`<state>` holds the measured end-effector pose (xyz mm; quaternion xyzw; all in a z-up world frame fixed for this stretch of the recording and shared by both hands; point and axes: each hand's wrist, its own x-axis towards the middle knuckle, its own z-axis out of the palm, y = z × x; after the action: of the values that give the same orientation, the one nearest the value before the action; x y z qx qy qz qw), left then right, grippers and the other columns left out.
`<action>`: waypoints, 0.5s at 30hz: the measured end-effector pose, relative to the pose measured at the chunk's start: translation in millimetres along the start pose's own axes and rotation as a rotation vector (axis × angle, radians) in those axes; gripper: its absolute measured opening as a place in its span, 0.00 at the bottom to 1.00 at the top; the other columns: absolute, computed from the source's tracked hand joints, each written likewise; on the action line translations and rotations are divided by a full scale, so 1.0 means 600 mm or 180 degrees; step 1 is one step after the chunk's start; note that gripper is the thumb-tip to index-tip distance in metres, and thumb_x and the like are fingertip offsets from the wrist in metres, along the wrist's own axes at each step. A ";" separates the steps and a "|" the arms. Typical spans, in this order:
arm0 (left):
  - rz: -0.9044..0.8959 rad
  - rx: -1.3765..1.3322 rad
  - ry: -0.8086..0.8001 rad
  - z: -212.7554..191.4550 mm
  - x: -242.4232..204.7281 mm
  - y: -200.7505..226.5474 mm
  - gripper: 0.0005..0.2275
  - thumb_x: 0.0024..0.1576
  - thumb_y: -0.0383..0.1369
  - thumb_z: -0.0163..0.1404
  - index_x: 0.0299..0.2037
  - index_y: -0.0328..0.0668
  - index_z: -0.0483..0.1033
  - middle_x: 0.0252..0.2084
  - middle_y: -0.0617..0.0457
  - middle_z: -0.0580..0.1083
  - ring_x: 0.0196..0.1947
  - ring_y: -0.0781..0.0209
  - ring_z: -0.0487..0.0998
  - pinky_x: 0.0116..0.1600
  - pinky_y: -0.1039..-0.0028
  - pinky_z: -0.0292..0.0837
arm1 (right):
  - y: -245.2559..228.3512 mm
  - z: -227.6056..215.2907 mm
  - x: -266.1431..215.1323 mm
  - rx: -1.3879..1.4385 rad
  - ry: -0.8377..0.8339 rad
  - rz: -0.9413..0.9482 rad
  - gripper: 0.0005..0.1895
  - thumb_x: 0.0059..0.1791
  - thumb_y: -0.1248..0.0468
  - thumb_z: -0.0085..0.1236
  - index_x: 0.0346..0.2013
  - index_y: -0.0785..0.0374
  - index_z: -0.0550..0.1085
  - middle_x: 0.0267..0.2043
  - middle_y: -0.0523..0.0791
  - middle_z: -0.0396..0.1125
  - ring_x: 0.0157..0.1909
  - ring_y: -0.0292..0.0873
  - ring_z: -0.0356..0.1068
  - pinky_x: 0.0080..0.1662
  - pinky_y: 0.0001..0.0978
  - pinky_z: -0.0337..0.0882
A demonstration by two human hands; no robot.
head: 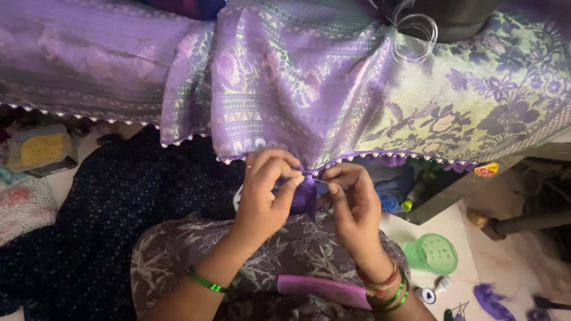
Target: Making decorative tassels on the edge of a purple fabric using a comb and scissors to align and cut threads.
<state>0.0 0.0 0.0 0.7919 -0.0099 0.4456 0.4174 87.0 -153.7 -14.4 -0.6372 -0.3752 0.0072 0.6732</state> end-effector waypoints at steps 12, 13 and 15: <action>-0.0130 0.0104 0.0288 0.026 -0.008 -0.016 0.06 0.55 0.18 0.50 0.37 0.37 0.70 0.39 0.52 0.78 0.39 0.53 0.78 0.48 0.67 0.71 | 0.036 0.013 0.000 0.0526 -0.0016 0.0123 0.05 0.55 0.77 0.46 0.40 0.66 0.63 0.43 0.47 0.68 0.36 0.33 0.65 0.40 0.24 0.71; -0.0303 -0.0140 0.0328 0.024 -0.012 -0.022 0.04 0.57 0.20 0.51 0.38 0.37 0.70 0.40 0.52 0.78 0.41 0.56 0.79 0.47 0.70 0.73 | 0.034 0.014 -0.002 0.0534 0.0005 0.0181 0.04 0.55 0.77 0.46 0.40 0.66 0.64 0.43 0.46 0.69 0.36 0.33 0.66 0.39 0.24 0.71; -0.0632 -0.0327 0.0252 0.021 -0.026 -0.034 0.04 0.56 0.22 0.54 0.37 0.37 0.73 0.41 0.53 0.78 0.40 0.59 0.79 0.45 0.72 0.73 | 0.028 0.013 -0.008 0.0336 0.0032 0.0370 0.04 0.54 0.76 0.48 0.39 0.67 0.66 0.44 0.45 0.70 0.35 0.33 0.65 0.37 0.24 0.69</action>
<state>7.5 -0.6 -27.8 0.7483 0.0623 0.4319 0.4996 87.3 -146.2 -32.0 -0.6215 -0.3333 0.0628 0.7062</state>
